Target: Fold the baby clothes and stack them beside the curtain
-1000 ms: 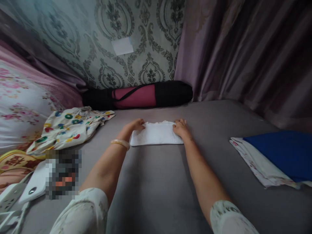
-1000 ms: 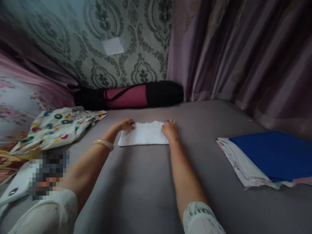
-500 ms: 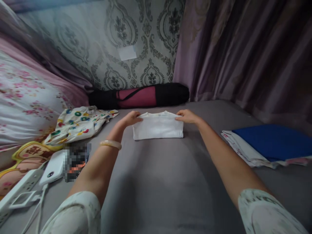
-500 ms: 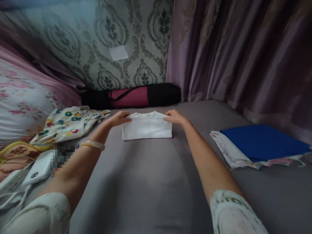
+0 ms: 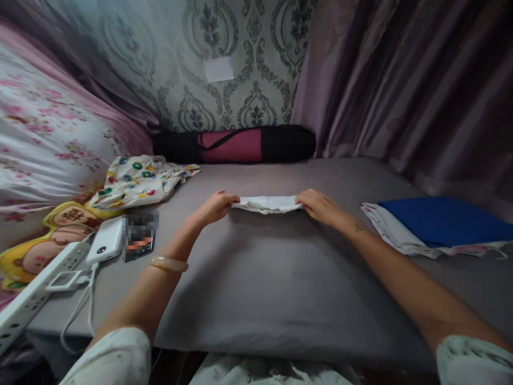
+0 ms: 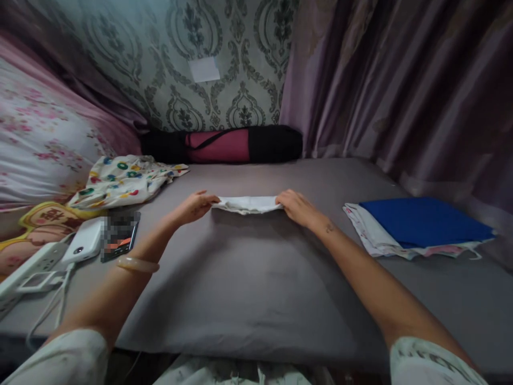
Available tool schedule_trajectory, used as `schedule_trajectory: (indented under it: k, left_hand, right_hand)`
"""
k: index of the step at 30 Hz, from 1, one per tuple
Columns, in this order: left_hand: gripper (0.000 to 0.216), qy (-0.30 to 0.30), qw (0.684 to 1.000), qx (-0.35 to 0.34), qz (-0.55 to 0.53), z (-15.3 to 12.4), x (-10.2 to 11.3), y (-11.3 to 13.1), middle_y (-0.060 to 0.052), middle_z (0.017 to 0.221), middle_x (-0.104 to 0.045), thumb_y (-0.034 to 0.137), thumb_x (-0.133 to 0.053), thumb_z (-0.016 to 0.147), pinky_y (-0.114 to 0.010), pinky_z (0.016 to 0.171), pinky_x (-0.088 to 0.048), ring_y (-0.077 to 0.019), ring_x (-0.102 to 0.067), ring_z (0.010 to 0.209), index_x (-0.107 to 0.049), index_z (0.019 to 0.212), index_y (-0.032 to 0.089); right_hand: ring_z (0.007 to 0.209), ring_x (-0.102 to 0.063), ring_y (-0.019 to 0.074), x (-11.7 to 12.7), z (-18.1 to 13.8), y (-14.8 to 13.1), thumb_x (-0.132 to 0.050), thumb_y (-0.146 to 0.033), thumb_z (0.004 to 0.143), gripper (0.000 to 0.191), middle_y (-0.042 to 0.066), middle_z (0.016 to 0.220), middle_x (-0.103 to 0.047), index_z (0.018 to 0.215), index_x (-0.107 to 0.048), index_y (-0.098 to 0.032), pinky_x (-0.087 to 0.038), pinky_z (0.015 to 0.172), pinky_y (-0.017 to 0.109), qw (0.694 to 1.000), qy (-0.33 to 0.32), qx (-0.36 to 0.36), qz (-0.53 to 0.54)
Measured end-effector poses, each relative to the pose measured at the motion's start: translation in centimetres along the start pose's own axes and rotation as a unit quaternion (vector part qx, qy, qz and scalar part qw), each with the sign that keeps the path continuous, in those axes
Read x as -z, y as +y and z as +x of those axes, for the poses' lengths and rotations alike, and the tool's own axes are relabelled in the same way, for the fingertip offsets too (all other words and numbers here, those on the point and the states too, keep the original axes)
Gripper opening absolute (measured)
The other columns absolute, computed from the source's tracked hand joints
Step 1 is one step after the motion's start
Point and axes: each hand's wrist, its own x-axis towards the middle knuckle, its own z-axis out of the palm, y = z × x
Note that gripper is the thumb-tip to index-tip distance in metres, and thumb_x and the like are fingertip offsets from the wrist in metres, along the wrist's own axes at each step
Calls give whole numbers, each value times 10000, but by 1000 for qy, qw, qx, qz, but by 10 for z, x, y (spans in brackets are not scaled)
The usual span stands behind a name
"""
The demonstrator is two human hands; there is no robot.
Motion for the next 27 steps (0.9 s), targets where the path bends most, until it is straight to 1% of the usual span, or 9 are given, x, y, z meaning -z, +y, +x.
schedule_trajectory:
  k: [2,5,8,10,13,15,20,23,27]
  left_hand:
    - [483,-16,999,-31,0,-19,-20,5,-24,1161,-686,63,-383,785,-412,1177,-193,-163,-620,1071,-587,1192,226]
    - [568,-36,998,-47,-8,-41,-38,10,-43,1298,-619,36,-401,717,-422,1188,-180,-182,-538,1235,-570,1225,225]
    - [583,-44,998,-38,-11,-50,-41,13,-51,1374,-560,48,-414,700,-446,1185,-189,-201,-488,1295,-563,1235,225]
    - [543,-44,999,-24,-8,-49,-40,18,-50,1357,-573,54,-408,723,-441,1174,-217,-200,-500,1280,-571,1214,220]
    - [486,-9,999,28,12,-34,-39,33,-70,1322,-593,71,-392,793,-390,1130,-301,-199,-524,1244,-550,1235,198]
    - [476,26,997,69,28,-18,-42,48,-91,1346,-570,97,-390,842,-376,1107,-328,-209,-517,1246,-500,1296,186]
    - [411,47,990,131,29,27,-59,84,-168,1369,-530,197,-324,952,-426,1099,-326,-252,-445,1315,-456,1333,117]
    - [443,39,986,158,24,43,-74,88,-176,1437,-469,224,-305,966,-480,1125,-278,-263,-371,1376,-409,1383,119]
    - [484,27,985,168,22,47,-87,81,-141,1504,-401,278,-264,985,-489,1151,-233,-261,-320,1412,-374,1437,146]
  right_hand:
    - [1017,-525,210,-15,-17,-9,-394,-24,842,378,93,1070,-650,1060,-660,-180,-381,898,314,999,-20,24,-18]
    - [1088,-505,213,-27,-34,-18,-372,12,827,446,100,1152,-624,1101,-661,-187,-363,923,317,998,-40,39,-41]
    - [1117,-498,216,-27,-37,-25,-393,28,795,478,88,1190,-615,1120,-666,-191,-357,931,316,996,-59,16,-57]
    - [1106,-506,224,-24,-33,-31,-416,10,794,437,84,1186,-623,1074,-686,-190,-361,925,323,995,-69,-13,-65]
    - [1108,-512,240,-21,-16,-46,-420,-56,849,359,105,1193,-627,1052,-692,-172,-364,944,340,995,-47,-56,-69]
    - [1153,-502,252,-24,1,-61,-398,-109,894,356,129,1239,-611,1132,-660,-149,-353,984,352,995,-19,-71,-66]
    - [1384,-329,269,-53,44,-88,-287,-235,973,498,161,1479,-426,1414,-433,-56,-219,1130,400,993,2,-105,-50]
    - [1435,-244,261,-72,56,-90,-275,-259,970,543,143,1536,-342,1463,-362,-50,-175,1157,408,991,-11,-125,-38]
    - [1427,-270,246,-85,55,-85,-240,-279,977,550,128,1531,-357,1473,-356,-73,-181,1160,423,990,-14,-140,-19]
